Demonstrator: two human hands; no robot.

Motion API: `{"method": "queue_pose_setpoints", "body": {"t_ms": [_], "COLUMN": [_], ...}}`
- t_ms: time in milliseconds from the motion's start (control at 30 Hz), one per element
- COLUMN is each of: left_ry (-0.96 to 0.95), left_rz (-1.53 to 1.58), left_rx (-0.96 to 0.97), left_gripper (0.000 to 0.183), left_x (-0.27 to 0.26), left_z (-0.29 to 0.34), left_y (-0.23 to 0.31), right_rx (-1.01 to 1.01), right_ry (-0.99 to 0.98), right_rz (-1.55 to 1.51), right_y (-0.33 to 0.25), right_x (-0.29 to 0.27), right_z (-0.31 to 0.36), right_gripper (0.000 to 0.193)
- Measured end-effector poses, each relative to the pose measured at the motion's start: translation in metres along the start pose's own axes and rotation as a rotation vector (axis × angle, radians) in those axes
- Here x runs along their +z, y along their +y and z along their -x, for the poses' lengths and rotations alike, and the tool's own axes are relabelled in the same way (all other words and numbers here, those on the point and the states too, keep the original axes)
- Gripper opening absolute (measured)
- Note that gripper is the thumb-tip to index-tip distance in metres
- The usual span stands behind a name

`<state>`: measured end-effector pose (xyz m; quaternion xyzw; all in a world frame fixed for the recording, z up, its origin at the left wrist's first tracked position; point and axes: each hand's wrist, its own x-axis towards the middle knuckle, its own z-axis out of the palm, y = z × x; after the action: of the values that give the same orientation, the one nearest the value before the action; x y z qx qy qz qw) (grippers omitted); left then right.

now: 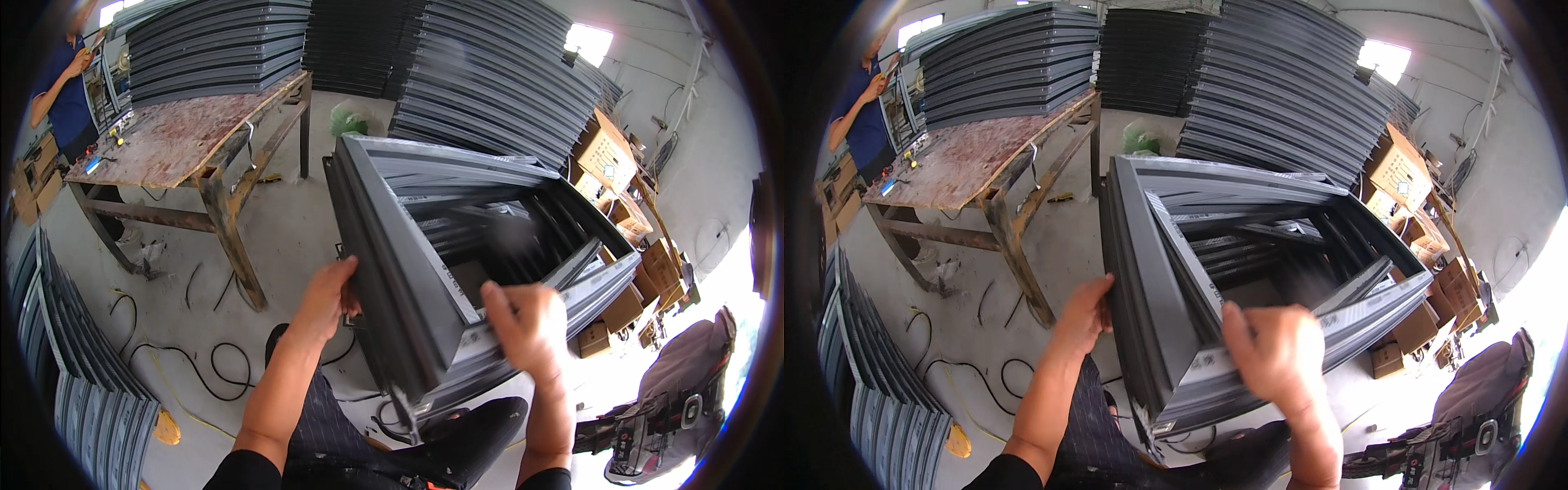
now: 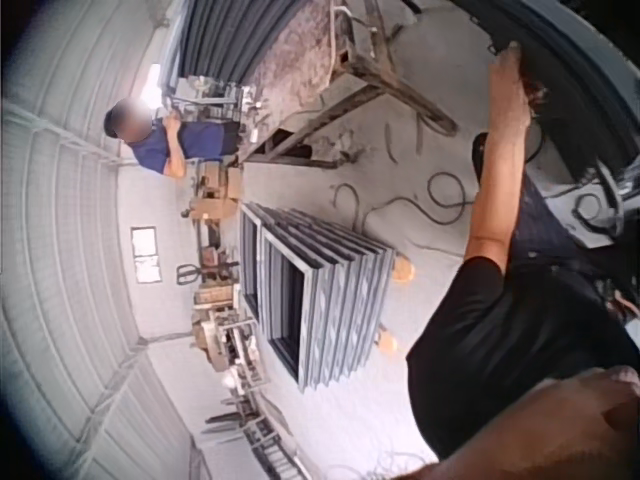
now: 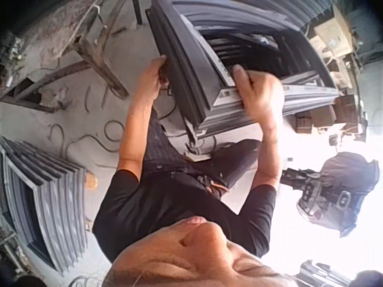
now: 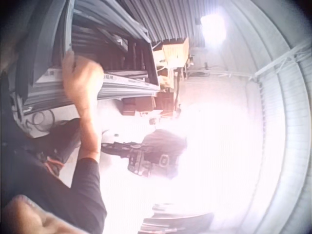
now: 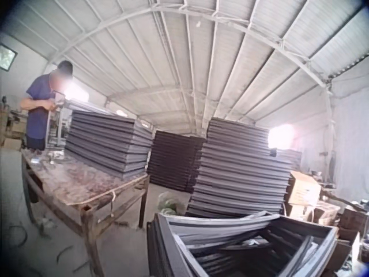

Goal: The person installs a rubber gasket into the frame of a window and trims the end with cutters.

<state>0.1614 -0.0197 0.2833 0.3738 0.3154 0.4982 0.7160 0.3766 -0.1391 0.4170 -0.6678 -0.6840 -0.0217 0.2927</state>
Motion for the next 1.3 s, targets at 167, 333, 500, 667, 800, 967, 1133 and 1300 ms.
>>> {"method": "queue_pose_setpoints", "body": {"t_ms": [167, 333, 500, 667, 800, 967, 1133, 1300], "left_ry": [0.026, 0.085, 0.054, 0.232, 0.195, 0.266, 0.223, 0.265], "left_rz": [-0.085, -0.117, -0.184, -0.193, -0.257, -0.295, -0.375, -0.234], "left_rx": [0.061, -0.018, 0.017, -0.002, 0.074, 0.046, 0.156, 0.183], "left_gripper": [0.031, 0.034, 0.034, 0.036, 0.036, 0.035, 0.034, 0.034], "left_x": [-0.002, -0.025, -0.021, -0.052, -0.071, -0.064, -0.052, -0.035], "left_z": [-0.032, -0.054, -0.041, 0.023, 0.01, -0.002, 0.006, 0.016], "left_y": [0.017, 0.001, 0.004, -0.019, -0.041, -0.028, -0.021, 0.014], "right_rx": [-0.136, -0.071, -0.217, -0.351, -0.32, -0.338, -0.347, -0.436], "right_ry": [0.035, 0.125, 0.159, -0.064, -0.085, -0.127, -0.11, -0.054], "right_rz": [0.099, 0.081, 0.072, 0.01, -0.01, -0.041, 0.02, -0.029], "right_y": [-0.008, -0.006, 0.002, -0.023, -0.014, -0.012, -0.019, -0.027], "right_x": [0.007, 0.047, 0.048, 0.064, 0.087, 0.08, 0.041, 0.037], "right_z": [-0.029, -0.021, -0.009, 0.031, 0.042, 0.021, 0.019, -0.008], "right_gripper": [0.043, 0.043, 0.038, 0.04, 0.041, 0.041, 0.043, 0.039]}}
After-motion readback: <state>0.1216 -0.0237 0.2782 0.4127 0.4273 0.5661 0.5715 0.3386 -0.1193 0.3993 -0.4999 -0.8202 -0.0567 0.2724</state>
